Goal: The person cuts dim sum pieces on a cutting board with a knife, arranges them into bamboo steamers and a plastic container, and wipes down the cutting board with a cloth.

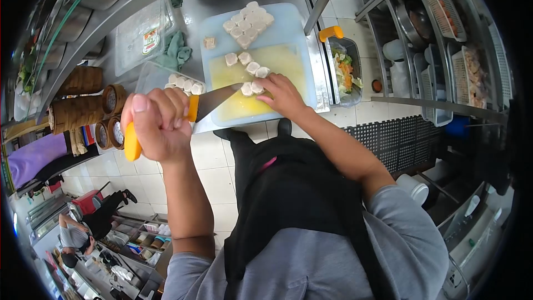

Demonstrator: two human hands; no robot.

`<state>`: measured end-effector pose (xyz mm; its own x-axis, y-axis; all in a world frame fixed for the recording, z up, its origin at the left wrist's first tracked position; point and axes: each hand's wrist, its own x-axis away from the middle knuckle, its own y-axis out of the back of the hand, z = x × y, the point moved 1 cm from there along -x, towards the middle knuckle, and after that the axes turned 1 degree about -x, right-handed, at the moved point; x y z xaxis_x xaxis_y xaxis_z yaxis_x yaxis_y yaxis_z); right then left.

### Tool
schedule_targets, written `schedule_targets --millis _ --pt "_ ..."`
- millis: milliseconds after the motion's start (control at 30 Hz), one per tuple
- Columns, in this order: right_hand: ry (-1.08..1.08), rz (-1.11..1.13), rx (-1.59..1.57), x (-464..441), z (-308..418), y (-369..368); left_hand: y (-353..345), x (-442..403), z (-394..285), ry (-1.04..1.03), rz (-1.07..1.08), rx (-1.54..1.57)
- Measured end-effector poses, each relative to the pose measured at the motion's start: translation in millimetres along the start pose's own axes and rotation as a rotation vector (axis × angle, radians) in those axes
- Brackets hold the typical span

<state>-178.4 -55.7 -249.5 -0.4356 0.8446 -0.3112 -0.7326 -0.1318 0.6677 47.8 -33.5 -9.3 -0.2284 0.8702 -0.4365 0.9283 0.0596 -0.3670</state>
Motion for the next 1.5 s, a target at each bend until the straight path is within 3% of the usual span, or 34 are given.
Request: schedule_targets --millis 167,533,733,1500 --pt "-0.062 -0.011 -0.083 -10.6 3.8 -9.4 -12.2 6.6 -8.9 -0.021 0.002 -0.049" --pt "-0.22 0.428 0.064 -46.4 15.1 1.0 -19.5 15.0 -5.2 -0.019 -0.046 -0.124" --pt "-0.18 0.278 -0.032 -32.6 16.1 -4.9 -23.8 18.2 -12.4 -0.049 -0.003 -0.092" --pt "-0.149 0.228 -0.177 -38.2 30.4 -7.4 -26.0 3.5 -8.1 -0.028 0.034 -0.098"
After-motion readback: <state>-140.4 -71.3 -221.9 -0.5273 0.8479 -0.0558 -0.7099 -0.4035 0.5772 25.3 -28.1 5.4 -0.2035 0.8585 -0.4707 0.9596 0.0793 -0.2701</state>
